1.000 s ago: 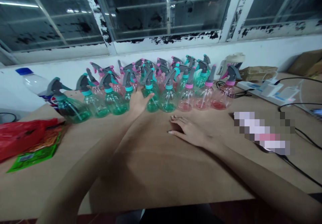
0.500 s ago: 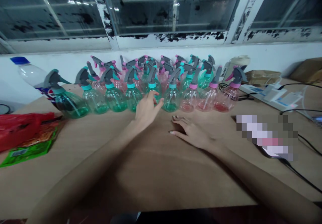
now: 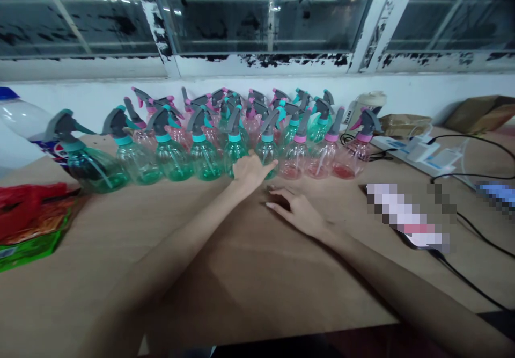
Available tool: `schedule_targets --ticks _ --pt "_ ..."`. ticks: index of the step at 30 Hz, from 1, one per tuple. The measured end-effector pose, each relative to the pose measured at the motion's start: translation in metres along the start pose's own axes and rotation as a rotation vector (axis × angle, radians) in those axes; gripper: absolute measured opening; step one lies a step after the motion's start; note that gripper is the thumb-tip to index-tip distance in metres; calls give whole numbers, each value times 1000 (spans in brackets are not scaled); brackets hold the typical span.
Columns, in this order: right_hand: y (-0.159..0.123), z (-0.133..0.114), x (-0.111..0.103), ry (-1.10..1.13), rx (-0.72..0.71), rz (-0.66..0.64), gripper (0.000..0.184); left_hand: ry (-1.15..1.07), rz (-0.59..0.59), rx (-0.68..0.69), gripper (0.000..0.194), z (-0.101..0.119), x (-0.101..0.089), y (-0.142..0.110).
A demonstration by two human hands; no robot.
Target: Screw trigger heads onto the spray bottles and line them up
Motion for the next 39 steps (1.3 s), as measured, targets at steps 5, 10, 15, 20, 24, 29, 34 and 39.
schedule_targets --ticks 5,10,15,20,24,29,34,39 --pt "-7 16 -28 170 48 276 27 45 -33 2 85 1 0 -15" --pt "-15 25 -40 347 25 476 33 144 -96 2 84 -6 -1 -62" --pt "-19 9 -40 455 -43 457 24 228 -160 13 82 -17 -1 -123" --pt "-13 -2 -23 454 3 233 33 140 -248 65 80 -22 9 -163" --pt "-11 3 -19 412 29 218 35 106 -264 56 80 -25 7 -180" --pt "-7 14 -14 385 82 191 35 -36 -103 234 76 -18 -20 -178" --pt "-4 16 -10 371 85 154 38 -506 -288 557 104 2 -19 -154" --pt "-1 8 -10 366 14 132 35 -950 -442 650 94 22 -15 -131"
Point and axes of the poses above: each hand's wrist, its own y-axis towards the middle knuckle, its own x-axis out of the palm, z = x × y, the point moved 9 cm from there along y, towards the middle knuckle, and after that the axes turned 15 degrees about -z, right-handed, at the moved point
